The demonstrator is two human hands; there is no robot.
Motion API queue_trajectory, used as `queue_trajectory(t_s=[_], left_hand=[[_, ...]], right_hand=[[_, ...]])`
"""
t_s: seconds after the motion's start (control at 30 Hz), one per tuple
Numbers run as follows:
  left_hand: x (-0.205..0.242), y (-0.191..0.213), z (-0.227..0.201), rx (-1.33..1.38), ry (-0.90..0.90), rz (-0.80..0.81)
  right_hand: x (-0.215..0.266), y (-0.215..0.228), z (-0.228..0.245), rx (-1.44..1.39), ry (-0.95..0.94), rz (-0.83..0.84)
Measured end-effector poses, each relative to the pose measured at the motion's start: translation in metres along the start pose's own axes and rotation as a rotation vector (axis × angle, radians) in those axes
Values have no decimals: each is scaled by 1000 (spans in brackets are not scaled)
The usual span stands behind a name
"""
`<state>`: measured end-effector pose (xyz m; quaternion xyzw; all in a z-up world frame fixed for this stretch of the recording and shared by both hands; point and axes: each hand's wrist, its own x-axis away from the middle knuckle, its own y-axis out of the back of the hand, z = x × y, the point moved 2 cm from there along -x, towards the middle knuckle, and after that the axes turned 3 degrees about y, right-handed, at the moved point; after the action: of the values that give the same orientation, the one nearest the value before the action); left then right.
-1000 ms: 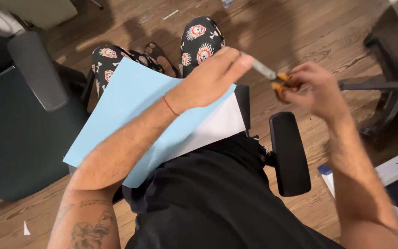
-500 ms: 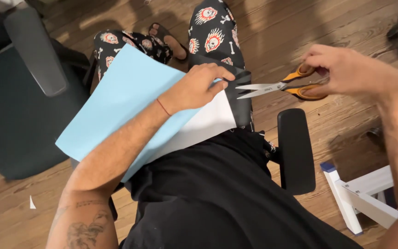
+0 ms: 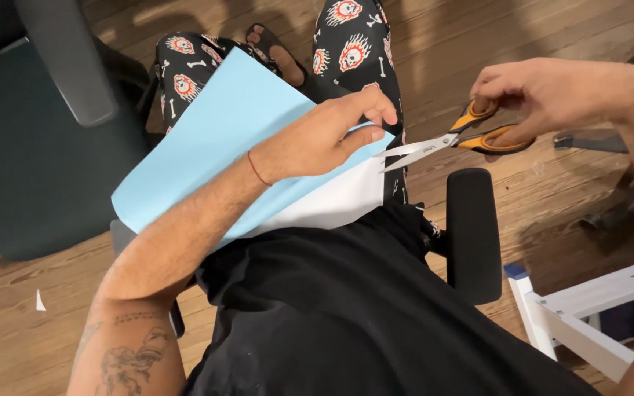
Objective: Cutting a piece of blue leather material with scissors
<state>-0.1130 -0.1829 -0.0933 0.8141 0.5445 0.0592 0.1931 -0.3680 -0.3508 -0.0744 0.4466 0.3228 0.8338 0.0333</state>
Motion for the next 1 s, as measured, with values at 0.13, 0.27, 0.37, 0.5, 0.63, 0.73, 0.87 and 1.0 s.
queue_trajectory(t_s=[0.13, 0.27, 0.37, 0.5, 0.63, 0.73, 0.87, 1.0], left_hand=[[2, 2, -3, 2, 24, 21], [3, 2, -4, 13, 64, 15], [2, 0, -6, 6, 76, -4], [2, -3, -10, -217, 17, -56], [0, 3, -5, -181, -10, -29], [0, 4, -2, -220, 33, -44], [-2, 1, -5, -269, 76, -39], [-4, -2, -2, -326, 69, -65]], right_hand=[[3, 3, -19, 135, 49, -32], [13, -1, -16, 81, 57, -91], [11, -6, -16, 144, 61, -89], [10, -12, -1, 224, 126, -136], [2, -17, -15, 141, 179, -148], [18, -16, -10, 179, 39, -145], [23, -21, -9, 138, 8, -171], [22, -27, -10, 191, 75, -215]])
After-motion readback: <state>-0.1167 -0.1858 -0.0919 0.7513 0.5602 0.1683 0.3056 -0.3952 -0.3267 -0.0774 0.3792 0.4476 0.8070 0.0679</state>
